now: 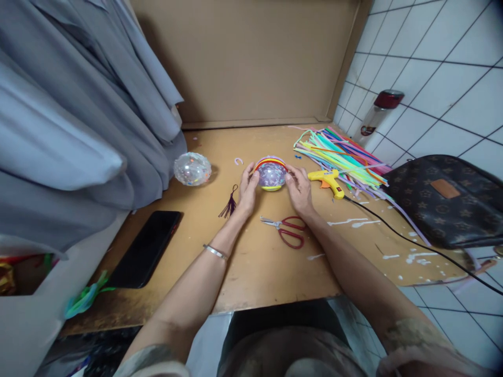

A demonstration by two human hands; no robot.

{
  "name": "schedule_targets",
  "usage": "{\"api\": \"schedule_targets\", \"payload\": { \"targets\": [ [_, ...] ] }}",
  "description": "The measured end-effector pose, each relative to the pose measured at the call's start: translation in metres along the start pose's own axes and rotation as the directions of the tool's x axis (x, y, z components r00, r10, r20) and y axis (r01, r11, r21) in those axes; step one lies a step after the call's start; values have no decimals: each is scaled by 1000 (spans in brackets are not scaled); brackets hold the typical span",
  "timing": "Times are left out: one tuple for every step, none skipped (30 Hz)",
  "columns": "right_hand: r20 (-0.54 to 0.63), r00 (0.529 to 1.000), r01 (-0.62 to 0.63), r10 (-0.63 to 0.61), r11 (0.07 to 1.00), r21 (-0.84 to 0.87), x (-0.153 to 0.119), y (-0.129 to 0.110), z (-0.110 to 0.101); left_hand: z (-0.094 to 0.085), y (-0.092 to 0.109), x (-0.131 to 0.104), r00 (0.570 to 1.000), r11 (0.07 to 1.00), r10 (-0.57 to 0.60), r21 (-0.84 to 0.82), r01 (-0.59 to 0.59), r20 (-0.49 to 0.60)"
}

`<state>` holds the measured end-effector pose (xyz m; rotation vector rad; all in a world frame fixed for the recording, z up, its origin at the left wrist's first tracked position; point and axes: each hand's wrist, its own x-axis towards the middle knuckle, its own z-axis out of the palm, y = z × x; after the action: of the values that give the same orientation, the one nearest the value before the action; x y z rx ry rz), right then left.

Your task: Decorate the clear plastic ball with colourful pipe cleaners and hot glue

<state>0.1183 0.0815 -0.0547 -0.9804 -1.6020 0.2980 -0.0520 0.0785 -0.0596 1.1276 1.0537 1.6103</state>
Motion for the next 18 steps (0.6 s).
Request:
{"api": "schedule_targets", "payload": {
  "targets": [
    [-8,1000,-2,2,1000,-6,0,0,0,0,0,0,1000,1000,3,-1,-3,1],
    [-19,1000,-6,6,1000,-14,-1,0,0,0,0,0,1000,1000,5,-2,-5,3],
    [-33,999,-11,10,1000,-20,-1,0,0,0,0,0,1000,1000,7,-3,-7,7],
    [-48,999,-15,14,1000,-25,-1,0,1,0,0,0,1000,1000,8,-4,-8,13],
    [-62,998,-18,17,999,-26,-1,-1,1,-1,-1,0,1000,1000,8,-4,-8,19],
    [-73,997,-20,18,999,-27,0,-1,1,-1,-1,0,1000,1000,8,-3,-8,22],
    [-85,996,-20,18,999,-28,0,-1,1,-1,-1,0,1000,1000,8,-3,-8,21],
    [-94,995,-19,17,999,-30,0,-2,1,-1,-1,0,1000,1000,8,-2,-8,19],
    [-102,995,-17,14,999,-33,0,-2,1,0,-1,0,1000,1000,10,-4,-10,16],
    [-107,994,-15,11,999,-36,-1,-3,0,0,-1,0,1000,1000,13,-5,-13,12],
    [-112,994,-12,7,999,-40,-1,-3,0,0,-1,0,1000,1000,14,-6,-14,8],
    [-113,994,-8,3,999,-44,-1,-4,0,0,-1,0,1000,1000,15,-6,-15,7],
    [-111,994,-5,-1,999,-50,-1,-4,0,0,-1,-1,1000,1000,14,-4,-14,6],
    [-106,994,-3,-3,998,-58,-1,-4,0,0,-1,-1,1000,1000,12,-2,-12,5],
    [-98,995,-1,-5,998,-66,-2,-4,0,0,-1,-1,1000,1000,11,0,-11,3],
    [-90,996,0,-7,997,-74,-2,-5,0,1,-1,-1,1000,1000,11,2,-11,-1],
    [-81,997,2,-8,997,-80,-2,-5,0,1,0,-2,1000,1000,10,2,-10,-5],
    [-75,997,2,-9,997,-83,-3,-5,0,1,0,-2,1000,1000,11,3,-11,-9]
  ]
}}
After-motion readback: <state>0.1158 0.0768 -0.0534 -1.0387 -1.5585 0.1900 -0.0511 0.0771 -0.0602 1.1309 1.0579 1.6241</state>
